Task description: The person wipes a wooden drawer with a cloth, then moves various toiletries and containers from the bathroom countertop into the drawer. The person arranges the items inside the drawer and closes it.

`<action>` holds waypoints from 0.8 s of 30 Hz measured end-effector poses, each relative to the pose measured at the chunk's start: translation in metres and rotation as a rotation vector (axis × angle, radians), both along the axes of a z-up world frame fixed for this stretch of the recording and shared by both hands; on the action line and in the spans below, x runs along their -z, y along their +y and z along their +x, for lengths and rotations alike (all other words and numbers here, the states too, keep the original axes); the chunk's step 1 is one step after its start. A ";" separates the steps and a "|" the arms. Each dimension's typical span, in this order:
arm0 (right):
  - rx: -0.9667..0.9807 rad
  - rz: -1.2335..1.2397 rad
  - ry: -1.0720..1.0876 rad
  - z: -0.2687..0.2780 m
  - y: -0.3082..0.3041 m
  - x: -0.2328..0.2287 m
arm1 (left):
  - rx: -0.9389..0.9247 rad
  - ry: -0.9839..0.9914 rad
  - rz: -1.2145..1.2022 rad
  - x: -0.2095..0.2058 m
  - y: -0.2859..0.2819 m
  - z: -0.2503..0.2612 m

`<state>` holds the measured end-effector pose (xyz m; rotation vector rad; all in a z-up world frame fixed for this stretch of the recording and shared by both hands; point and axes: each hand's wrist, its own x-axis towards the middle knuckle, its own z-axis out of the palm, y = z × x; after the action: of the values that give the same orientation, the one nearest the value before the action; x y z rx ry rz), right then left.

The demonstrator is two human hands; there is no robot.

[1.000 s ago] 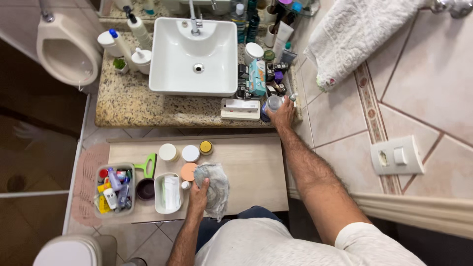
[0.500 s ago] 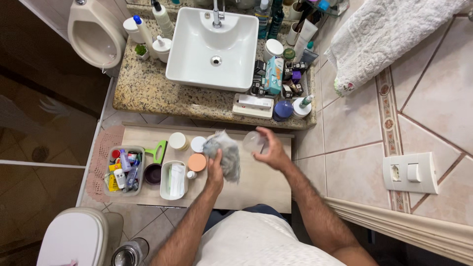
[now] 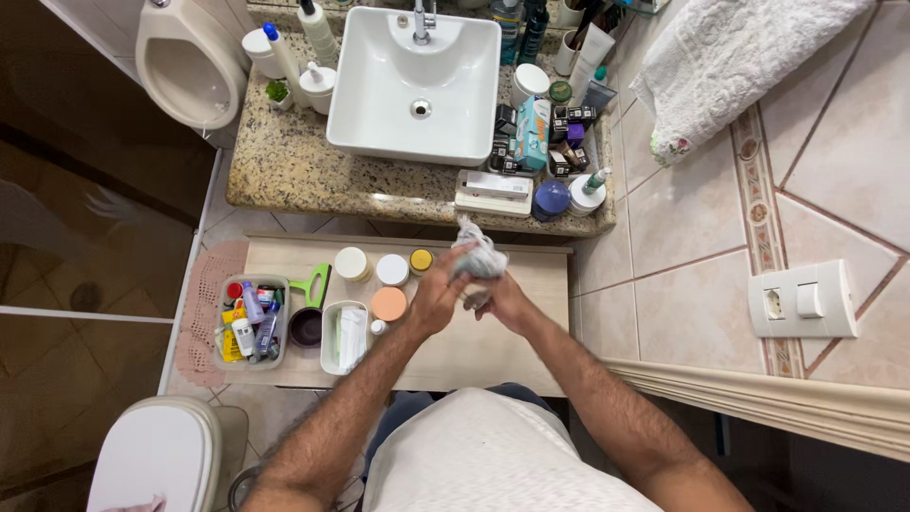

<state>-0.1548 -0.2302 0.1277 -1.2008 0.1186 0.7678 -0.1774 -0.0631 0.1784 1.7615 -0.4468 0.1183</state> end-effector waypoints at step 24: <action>0.139 -0.720 -1.231 -0.045 0.039 0.004 | -0.007 0.953 -0.909 0.045 0.017 0.002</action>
<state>-0.1996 -0.1912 0.1236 -2.1334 -0.5801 -0.2757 -0.1756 -0.0456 0.1337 0.7640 0.2952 -0.4438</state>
